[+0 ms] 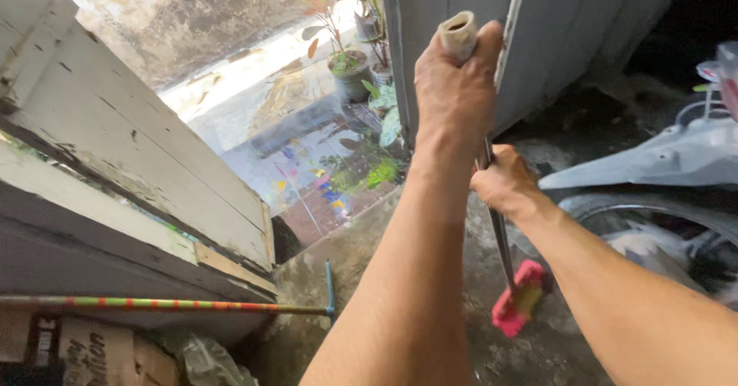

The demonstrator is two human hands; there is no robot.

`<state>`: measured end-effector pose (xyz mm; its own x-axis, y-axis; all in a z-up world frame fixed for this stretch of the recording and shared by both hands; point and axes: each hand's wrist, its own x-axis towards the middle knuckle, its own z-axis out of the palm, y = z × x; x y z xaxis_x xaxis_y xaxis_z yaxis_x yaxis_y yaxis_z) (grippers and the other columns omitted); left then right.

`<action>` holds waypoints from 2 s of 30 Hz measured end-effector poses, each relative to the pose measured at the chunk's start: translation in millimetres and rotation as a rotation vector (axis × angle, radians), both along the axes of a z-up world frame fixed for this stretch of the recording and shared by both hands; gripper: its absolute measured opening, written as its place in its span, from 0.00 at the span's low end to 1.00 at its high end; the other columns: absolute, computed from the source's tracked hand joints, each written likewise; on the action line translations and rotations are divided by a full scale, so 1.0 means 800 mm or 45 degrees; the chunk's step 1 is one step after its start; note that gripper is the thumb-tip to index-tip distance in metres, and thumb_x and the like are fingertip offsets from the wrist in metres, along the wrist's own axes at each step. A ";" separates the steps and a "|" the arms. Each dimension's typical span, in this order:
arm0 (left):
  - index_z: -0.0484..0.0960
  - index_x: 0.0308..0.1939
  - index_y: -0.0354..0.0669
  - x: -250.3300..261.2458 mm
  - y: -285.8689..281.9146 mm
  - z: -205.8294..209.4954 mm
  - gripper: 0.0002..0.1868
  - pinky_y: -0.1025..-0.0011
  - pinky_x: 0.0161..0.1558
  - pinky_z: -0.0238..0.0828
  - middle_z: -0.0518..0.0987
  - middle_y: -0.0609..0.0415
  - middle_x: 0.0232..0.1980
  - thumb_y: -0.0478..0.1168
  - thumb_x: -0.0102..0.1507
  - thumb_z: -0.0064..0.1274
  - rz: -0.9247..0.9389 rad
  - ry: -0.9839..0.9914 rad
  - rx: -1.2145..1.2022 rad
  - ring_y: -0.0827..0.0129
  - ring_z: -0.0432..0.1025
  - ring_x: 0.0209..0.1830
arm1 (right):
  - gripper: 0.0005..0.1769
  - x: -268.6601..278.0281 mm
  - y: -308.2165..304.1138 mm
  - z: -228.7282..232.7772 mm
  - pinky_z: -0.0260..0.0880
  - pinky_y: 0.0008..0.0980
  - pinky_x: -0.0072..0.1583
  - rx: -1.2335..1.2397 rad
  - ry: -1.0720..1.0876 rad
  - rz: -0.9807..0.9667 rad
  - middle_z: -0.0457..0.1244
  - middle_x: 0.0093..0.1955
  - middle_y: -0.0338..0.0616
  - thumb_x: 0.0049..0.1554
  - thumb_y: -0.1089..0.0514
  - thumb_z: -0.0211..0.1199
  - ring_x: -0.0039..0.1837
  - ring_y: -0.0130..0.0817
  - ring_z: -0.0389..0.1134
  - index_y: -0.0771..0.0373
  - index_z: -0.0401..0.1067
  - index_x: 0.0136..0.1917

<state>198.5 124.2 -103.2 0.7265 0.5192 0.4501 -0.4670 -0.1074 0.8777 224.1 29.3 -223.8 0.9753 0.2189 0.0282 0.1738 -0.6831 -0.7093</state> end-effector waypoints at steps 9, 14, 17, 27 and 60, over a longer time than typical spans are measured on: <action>0.76 0.42 0.43 0.046 0.052 0.034 0.14 0.64 0.43 0.71 0.80 0.48 0.36 0.48 0.58 0.51 0.098 -0.128 0.416 0.58 0.76 0.40 | 0.10 0.099 0.118 0.018 0.66 0.35 0.45 0.721 0.079 0.447 0.61 0.41 0.43 0.55 0.53 0.57 0.44 0.34 0.63 0.60 0.66 0.47; 0.73 0.42 0.44 0.016 0.047 0.014 0.16 0.62 0.39 0.69 0.78 0.49 0.35 0.49 0.58 0.52 -0.020 -0.064 0.477 0.58 0.75 0.37 | 0.11 0.079 0.097 0.057 0.67 0.32 0.45 1.534 0.793 0.752 0.58 0.44 0.38 0.67 0.51 0.51 0.45 0.29 0.61 0.61 0.63 0.50; 0.70 0.36 0.42 -0.018 0.053 0.002 0.17 0.61 0.37 0.67 0.75 0.51 0.32 0.51 0.58 0.54 0.005 0.021 0.506 0.59 0.71 0.33 | 0.17 0.023 0.096 0.106 0.69 0.41 0.45 1.227 1.006 0.191 0.60 0.38 0.46 0.59 0.47 0.45 0.41 0.40 0.65 0.63 0.61 0.40; 0.80 0.39 0.50 -0.177 0.017 -0.011 0.34 0.54 0.53 0.60 0.70 0.48 0.50 0.70 0.42 0.55 0.061 0.479 0.522 0.56 0.61 0.57 | 0.06 -0.069 0.062 0.098 0.66 0.44 0.58 1.282 0.821 1.295 0.57 0.42 0.46 0.64 0.61 0.48 0.46 0.38 0.61 0.65 0.61 0.45; 0.43 0.70 0.34 -0.302 -0.046 -0.136 0.72 0.60 0.66 0.44 0.56 0.31 0.67 0.85 0.37 0.31 -0.406 1.173 0.230 0.50 0.48 0.71 | 0.06 -0.195 -0.050 -0.031 0.58 0.27 0.24 0.297 0.964 0.344 0.59 0.25 0.39 0.53 0.51 0.50 0.23 0.27 0.59 0.53 0.61 0.42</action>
<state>-43.1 87.6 -212.1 0.9263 0.2178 -0.3073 0.3590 -0.2636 0.8953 68.2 -10.8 -248.3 0.6638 0.5175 -0.5400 -0.2702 -0.5073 -0.8183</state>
